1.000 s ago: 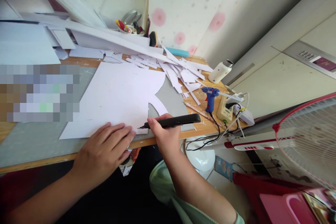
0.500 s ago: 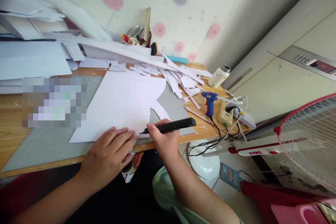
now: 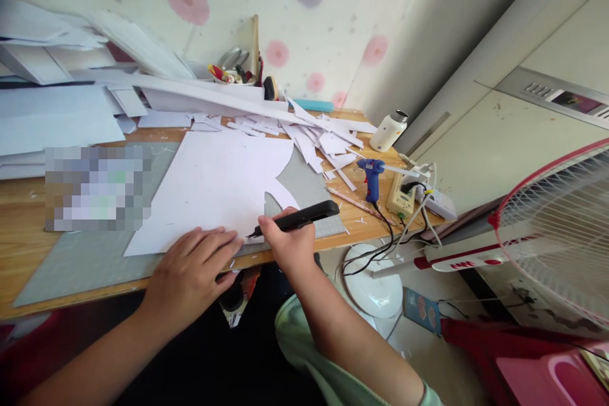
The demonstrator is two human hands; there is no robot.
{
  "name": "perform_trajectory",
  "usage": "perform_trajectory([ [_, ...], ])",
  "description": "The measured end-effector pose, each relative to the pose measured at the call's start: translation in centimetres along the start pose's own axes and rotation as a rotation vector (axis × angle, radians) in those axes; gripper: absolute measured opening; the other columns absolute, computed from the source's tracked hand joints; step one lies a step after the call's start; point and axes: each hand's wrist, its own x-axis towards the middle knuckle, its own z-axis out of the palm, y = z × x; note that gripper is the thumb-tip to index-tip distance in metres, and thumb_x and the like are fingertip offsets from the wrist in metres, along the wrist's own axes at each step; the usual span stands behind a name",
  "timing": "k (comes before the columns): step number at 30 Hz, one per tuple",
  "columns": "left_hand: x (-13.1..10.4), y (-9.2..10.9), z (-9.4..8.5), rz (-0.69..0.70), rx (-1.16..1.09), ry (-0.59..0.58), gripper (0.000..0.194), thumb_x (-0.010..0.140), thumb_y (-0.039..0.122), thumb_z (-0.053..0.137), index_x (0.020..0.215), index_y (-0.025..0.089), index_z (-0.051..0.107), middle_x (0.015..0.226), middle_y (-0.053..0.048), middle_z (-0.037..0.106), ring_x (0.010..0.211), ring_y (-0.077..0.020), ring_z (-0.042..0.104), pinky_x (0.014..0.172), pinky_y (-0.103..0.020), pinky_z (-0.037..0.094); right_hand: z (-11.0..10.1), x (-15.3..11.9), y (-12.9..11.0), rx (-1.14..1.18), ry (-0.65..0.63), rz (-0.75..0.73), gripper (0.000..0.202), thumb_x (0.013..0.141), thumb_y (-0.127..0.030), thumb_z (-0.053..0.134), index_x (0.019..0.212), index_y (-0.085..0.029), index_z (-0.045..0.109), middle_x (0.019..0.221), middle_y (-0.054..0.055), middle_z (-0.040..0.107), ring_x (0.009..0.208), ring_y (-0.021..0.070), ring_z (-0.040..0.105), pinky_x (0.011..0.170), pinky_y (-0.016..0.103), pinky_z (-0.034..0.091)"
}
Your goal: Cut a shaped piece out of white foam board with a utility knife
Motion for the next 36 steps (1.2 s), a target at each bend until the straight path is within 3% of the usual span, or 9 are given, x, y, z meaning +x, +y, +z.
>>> perform_trajectory([
  [7,0.0,0.1,-0.2,-0.031,-0.013,-0.01,0.036,0.075,0.012,0.065,0.11,0.02,0.066,0.11,-0.006,0.07,0.102,-0.0272,0.062,0.094,-0.049,0.047,-0.4,0.1,-0.2,-0.067,0.02,-0.106,0.029,0.065,-0.039,0.072,0.051,-0.02,0.055,0.046,-0.002,0.054,0.046,0.0126,0.049,0.047,0.025,0.041],
  [24,0.2,0.1,-0.3,-0.031,-0.017,0.015,0.03,0.076,0.012,0.066,0.106,0.019,0.066,0.108,-0.005,0.071,0.1,-0.0264,0.062,0.094,-0.047,0.047,-1.8,1.1,1.5,0.08,0.077,-0.021,0.03,0.065,-0.034,0.073,0.051,-0.02,0.05,0.046,-0.006,0.045,0.047,0.0102,0.041,0.047,0.025,0.035],
  [32,-0.2,0.0,0.3,0.029,0.001,0.039,0.033,0.078,0.012,0.064,0.111,0.016,0.064,0.11,-0.007,0.07,0.104,-0.0276,0.061,0.097,-0.048,0.045,-2.8,1.5,2.1,0.479,0.089,0.12,0.033,0.062,-0.04,0.079,0.058,-0.019,0.054,0.045,-0.006,0.051,0.039,0.0094,0.045,0.04,0.023,0.035],
  [36,-0.6,0.1,-0.2,0.014,-0.053,0.017,0.034,0.082,0.02,0.063,0.116,0.017,0.062,0.115,-0.008,0.068,0.11,-0.0276,0.059,0.101,-0.05,0.042,-2.8,1.4,1.9,0.562,0.105,0.095,0.032,0.061,-0.04,0.079,0.059,-0.018,0.056,0.045,-0.006,0.053,0.038,0.0085,0.046,0.04,0.021,0.038],
])
